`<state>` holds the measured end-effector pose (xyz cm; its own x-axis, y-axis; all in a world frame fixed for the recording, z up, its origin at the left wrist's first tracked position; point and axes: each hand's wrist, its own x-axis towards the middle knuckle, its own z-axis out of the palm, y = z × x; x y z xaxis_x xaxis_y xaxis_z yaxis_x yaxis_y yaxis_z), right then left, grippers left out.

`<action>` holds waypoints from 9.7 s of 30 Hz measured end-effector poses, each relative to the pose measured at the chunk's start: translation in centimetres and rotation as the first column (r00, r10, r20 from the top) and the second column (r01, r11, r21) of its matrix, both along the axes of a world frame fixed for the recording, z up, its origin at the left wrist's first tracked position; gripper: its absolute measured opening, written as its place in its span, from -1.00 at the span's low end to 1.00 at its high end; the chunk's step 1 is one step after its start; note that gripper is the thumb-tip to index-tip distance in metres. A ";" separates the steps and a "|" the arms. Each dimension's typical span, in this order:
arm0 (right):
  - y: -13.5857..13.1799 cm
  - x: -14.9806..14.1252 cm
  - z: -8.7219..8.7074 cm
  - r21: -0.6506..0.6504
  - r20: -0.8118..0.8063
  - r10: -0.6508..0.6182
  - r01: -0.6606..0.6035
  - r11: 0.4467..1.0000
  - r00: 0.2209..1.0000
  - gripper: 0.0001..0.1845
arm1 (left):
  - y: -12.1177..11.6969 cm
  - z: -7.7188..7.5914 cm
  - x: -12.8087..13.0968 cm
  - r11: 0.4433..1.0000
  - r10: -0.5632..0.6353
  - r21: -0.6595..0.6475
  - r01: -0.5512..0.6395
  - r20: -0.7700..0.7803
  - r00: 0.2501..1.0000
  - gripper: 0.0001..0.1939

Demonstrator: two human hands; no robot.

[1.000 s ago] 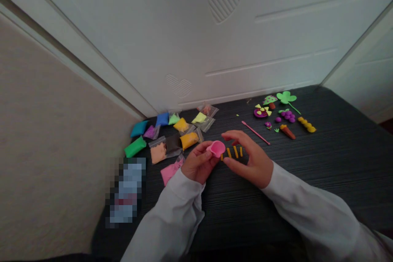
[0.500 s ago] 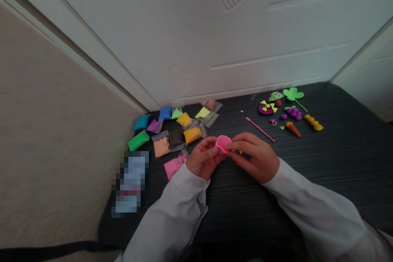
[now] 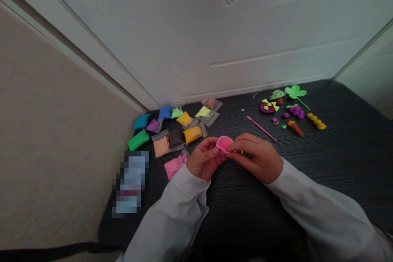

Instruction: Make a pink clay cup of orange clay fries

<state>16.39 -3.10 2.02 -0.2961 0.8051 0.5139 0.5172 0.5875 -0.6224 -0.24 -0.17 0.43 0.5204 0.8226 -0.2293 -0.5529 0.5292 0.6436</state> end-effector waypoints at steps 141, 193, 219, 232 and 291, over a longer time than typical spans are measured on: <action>6.1 0.5 -2.6 -0.276 0.206 -0.337 0.385 0.881 0.919 -0.77 | 1.2 -0.4 0.3 0.864 0.450 0.415 -0.286 -0.381 0.807 -0.81; -4.6 1.8 -2.5 -0.039 0.629 0.107 -0.106 0.994 0.770 -0.73 | -1.0 3.5 2.8 0.408 0.185 -0.049 0.912 -0.973 -0.136 -0.79; -5.6 1.8 -3.4 0.021 0.615 0.066 -0.100 0.995 0.786 -0.74 | -2.2 3.4 3.0 0.386 0.330 -0.031 0.922 -0.929 -0.170 -0.74; -5.6 2.0 -3.3 -0.011 0.550 0.112 -0.127 0.992 0.828 -0.77 | -2.6 3.8 2.1 0.406 0.285 0.089 0.910 -0.958 -0.033 -0.73; -5.9 3.8 -3.3 -0.204 0.303 0.037 0.027 0.979 0.952 -0.79 | -4.6 -0.6 -2.3 0.422 0.451 0.489 0.763 -0.844 0.291 -0.71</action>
<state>20.19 -8.96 -1.27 -0.4168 0.8809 0.2243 0.6976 0.4682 -0.5424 -2.56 -4.77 -0.15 0.6469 0.7625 0.0143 0.6141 -0.5319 0.5831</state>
